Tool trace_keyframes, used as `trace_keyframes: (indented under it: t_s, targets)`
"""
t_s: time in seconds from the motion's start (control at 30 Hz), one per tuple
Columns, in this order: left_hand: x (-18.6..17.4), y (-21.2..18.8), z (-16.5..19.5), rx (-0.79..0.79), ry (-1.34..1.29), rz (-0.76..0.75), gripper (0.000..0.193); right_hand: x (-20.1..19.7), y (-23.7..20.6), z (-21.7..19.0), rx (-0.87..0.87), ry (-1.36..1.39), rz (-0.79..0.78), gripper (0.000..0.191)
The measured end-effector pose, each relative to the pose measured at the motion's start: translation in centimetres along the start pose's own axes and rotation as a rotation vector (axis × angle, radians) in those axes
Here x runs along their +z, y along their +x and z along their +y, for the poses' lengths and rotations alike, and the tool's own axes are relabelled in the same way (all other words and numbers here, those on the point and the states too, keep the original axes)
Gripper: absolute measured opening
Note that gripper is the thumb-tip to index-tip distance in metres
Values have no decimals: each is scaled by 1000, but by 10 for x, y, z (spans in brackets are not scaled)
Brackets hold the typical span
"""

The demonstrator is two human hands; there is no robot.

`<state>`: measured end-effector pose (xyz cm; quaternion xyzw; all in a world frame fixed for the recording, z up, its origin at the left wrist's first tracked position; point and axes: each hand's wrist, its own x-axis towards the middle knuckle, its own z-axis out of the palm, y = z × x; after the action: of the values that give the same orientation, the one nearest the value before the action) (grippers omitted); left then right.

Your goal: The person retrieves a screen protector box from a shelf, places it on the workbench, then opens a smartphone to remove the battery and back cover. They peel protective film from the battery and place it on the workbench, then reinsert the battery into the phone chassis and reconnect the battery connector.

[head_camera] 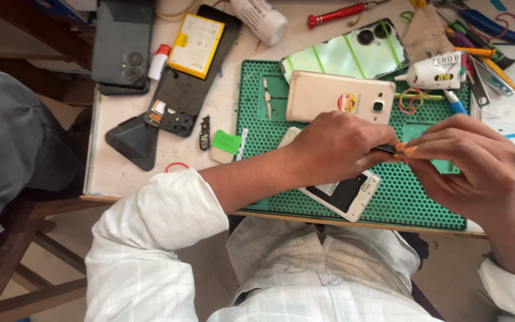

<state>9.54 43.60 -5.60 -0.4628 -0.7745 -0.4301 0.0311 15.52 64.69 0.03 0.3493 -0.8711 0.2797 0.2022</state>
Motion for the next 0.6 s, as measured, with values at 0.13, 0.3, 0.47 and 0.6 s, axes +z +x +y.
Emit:
trace_keyframes:
  t_s: [0.13, 0.3, 0.47, 0.6]
  targets:
    - [-3, 1, 1, 13, 16, 6, 24, 8, 1, -1, -17, -61, 119, 24]
    - [-6, 3, 2, 21, 2, -19, 25, 5, -4, -2, 41, 0, 89, 25]
    - [-5, 4, 0, 14, -19, -14, 25, 4, -2, 1, 32, 20, 88, 23]
    - [-5, 5, 0, 18, -17, 12, 26, 3, 2, 0, 81, -5, 61, 22]
